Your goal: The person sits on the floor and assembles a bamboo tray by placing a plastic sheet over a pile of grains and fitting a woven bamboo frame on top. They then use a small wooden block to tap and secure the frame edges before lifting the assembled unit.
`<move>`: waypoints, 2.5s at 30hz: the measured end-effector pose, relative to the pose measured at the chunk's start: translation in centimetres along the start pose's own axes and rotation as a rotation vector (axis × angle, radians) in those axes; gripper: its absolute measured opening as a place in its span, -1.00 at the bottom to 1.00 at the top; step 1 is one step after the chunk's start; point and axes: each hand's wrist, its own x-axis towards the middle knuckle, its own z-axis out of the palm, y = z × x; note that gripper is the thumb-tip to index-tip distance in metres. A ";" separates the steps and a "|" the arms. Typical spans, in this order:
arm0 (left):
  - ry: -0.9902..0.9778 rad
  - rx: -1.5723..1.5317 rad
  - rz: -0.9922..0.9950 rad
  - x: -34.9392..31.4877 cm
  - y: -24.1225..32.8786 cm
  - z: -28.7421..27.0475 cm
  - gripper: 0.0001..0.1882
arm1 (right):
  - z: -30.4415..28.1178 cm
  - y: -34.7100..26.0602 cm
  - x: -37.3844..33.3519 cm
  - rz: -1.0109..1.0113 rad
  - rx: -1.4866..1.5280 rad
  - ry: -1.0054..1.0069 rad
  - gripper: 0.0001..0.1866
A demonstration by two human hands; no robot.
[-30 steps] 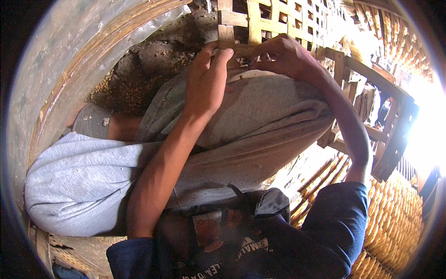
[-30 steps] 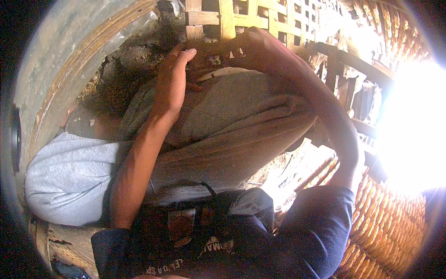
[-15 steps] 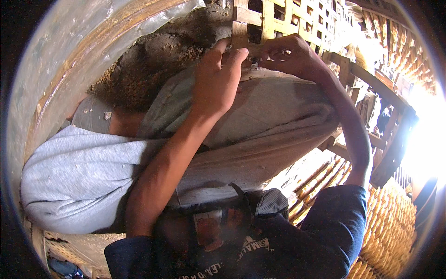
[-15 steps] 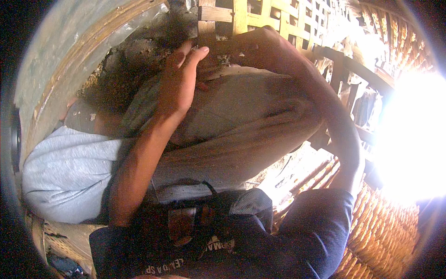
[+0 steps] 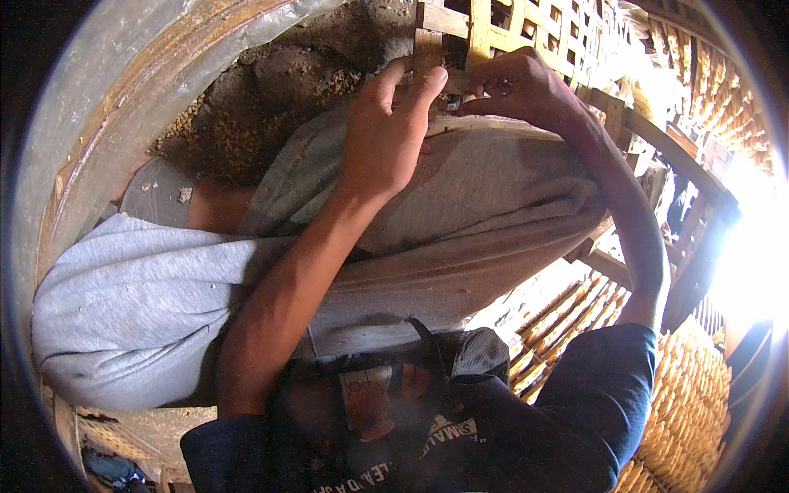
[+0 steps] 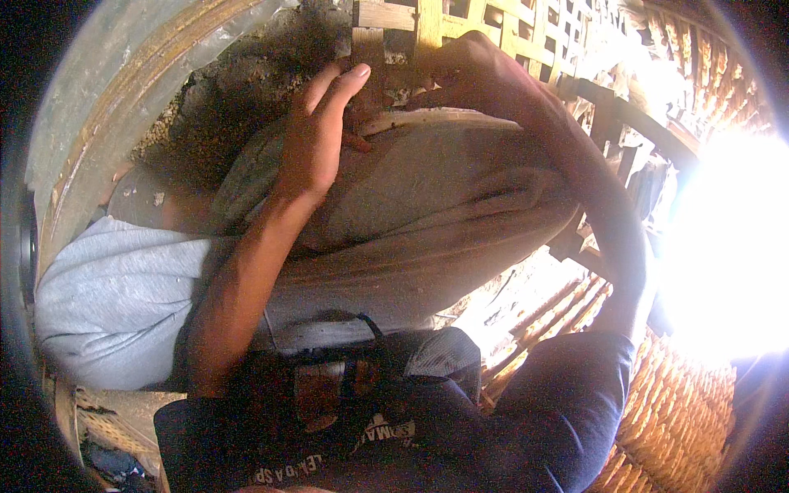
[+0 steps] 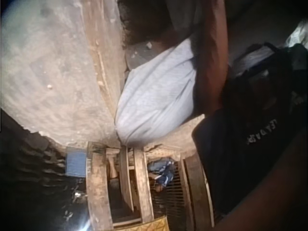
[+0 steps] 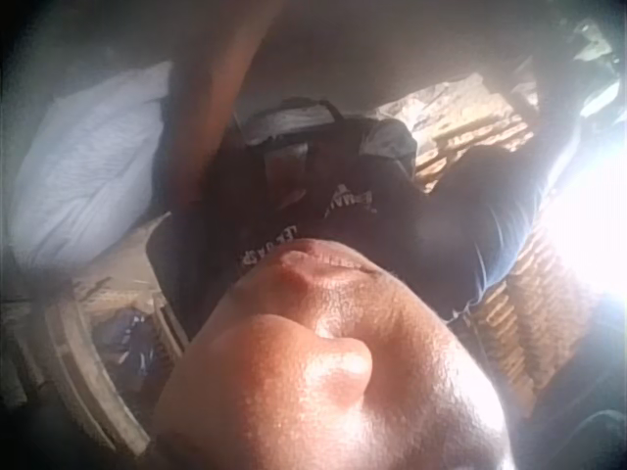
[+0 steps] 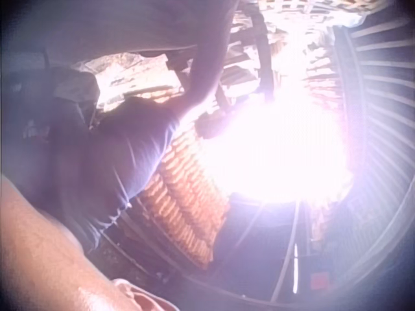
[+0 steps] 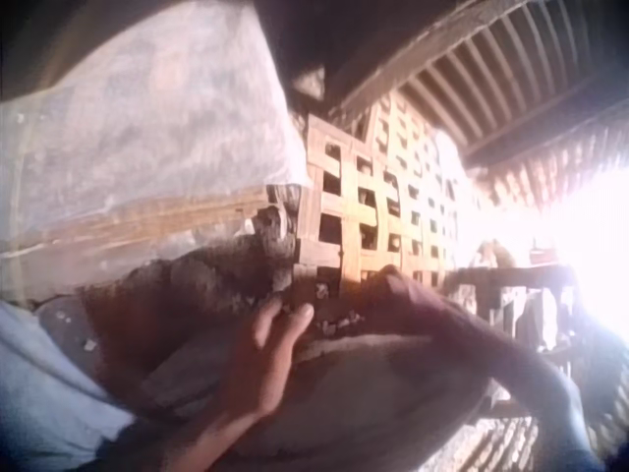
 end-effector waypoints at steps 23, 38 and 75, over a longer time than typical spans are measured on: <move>0.037 0.024 0.091 -0.2 1.3 0.0 -0.53 | 1.7 0.4 -0.6 -0.384 -0.224 0.101 -0.69; -0.044 -0.095 -0.050 0.1 1.1 -0.1 -0.49 | -1.1 -3.2 -0.3 0.100 -0.021 -0.069 -0.63; 0.018 -0.044 -0.005 0.2 0.8 0.0 -0.47 | 0.7 0.1 0.1 -0.028 0.013 -0.039 -0.74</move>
